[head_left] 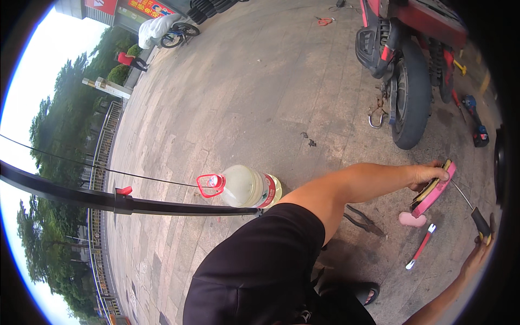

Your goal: The person disassembles a pink scooter part using a screwdriver, removes a foam insert, and then attempts to fit a grey plastic cover onto the rear of a red scooter. The person retrieves a bolt from a tool cart and attempts to install it into the cover.

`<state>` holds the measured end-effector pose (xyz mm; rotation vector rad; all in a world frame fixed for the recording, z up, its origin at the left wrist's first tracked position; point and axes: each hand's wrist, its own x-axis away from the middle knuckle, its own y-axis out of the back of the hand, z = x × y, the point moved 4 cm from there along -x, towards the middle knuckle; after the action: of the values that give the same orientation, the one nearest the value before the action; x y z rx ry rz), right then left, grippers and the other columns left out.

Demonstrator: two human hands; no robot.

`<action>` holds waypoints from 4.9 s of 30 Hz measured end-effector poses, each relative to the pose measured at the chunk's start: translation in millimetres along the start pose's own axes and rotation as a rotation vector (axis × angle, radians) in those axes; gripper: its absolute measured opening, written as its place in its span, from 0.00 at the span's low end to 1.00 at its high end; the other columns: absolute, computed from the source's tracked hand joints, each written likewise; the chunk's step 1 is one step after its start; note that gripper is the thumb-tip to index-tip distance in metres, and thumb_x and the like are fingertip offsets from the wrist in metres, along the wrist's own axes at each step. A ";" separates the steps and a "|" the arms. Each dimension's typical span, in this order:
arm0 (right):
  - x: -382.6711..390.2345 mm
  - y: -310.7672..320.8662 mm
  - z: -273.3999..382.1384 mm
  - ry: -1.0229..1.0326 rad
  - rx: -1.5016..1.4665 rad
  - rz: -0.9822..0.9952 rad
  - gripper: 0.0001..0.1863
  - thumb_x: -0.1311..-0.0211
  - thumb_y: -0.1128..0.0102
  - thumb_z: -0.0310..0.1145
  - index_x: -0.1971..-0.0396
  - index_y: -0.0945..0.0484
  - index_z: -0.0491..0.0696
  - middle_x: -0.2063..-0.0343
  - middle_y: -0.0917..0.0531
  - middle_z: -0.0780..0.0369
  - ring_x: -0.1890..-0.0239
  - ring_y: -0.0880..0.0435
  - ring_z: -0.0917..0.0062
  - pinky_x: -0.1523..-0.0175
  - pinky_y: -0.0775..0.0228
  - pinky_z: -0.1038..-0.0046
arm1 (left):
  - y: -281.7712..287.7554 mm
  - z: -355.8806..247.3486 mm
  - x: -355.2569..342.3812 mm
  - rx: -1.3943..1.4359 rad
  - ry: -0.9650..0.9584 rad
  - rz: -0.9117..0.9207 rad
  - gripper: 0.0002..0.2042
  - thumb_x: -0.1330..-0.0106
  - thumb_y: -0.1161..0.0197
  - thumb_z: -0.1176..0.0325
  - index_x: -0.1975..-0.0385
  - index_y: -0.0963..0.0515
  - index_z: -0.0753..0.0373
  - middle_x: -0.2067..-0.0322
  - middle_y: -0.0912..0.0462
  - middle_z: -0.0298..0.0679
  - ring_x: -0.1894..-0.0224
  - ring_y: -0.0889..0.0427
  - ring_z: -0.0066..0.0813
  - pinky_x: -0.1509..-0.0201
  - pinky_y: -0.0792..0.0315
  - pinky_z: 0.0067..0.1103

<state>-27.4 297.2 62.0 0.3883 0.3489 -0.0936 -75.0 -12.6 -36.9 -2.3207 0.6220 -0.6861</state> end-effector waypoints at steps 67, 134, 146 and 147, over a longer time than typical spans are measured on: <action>116.3 -144.3 -50.0 -0.938 -1.166 0.461 0.53 0.60 0.36 0.71 0.36 0.39 0.56 0.43 0.30 0.57 0.46 0.27 0.60 0.55 0.26 0.53 | 19.9 39.1 1.3 0.115 0.250 0.106 0.41 0.47 0.44 0.35 0.42 0.34 0.63 0.48 0.26 0.52 0.48 0.25 0.56 0.43 0.31 0.49; 58.3 -112.3 -48.5 -0.609 -0.144 -0.099 0.21 0.34 0.44 0.39 0.50 0.27 0.38 0.60 0.19 0.54 0.58 0.21 0.73 0.52 0.30 0.72 | -5.7 14.7 17.0 0.090 0.377 0.225 0.38 0.39 0.44 0.40 0.39 0.37 0.65 0.44 0.29 0.51 0.43 0.27 0.48 0.43 0.31 0.51; 73.8 -61.8 -88.9 -0.600 -0.771 -0.152 0.33 0.36 0.46 0.54 0.45 0.32 0.40 0.54 0.22 0.57 0.55 0.24 0.71 0.50 0.31 0.67 | -16.1 14.0 2.3 -0.231 0.243 0.025 0.20 0.37 0.45 0.77 0.44 0.37 0.67 0.50 0.25 0.52 0.50 0.20 0.44 0.51 0.21 0.43; 80.0 -46.6 -103.5 -0.680 -0.436 -0.185 0.34 0.38 0.45 0.55 0.44 0.32 0.41 0.52 0.23 0.56 0.51 0.25 0.69 0.47 0.33 0.66 | -15.3 13.1 3.4 -0.223 0.248 -0.001 0.20 0.37 0.45 0.77 0.44 0.36 0.67 0.50 0.25 0.51 0.50 0.21 0.44 0.50 0.22 0.43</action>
<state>7.6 292.4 -72.3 -0.1197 -0.2699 -0.3145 -60.6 1.6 -34.1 -2.4584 0.8461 -0.9572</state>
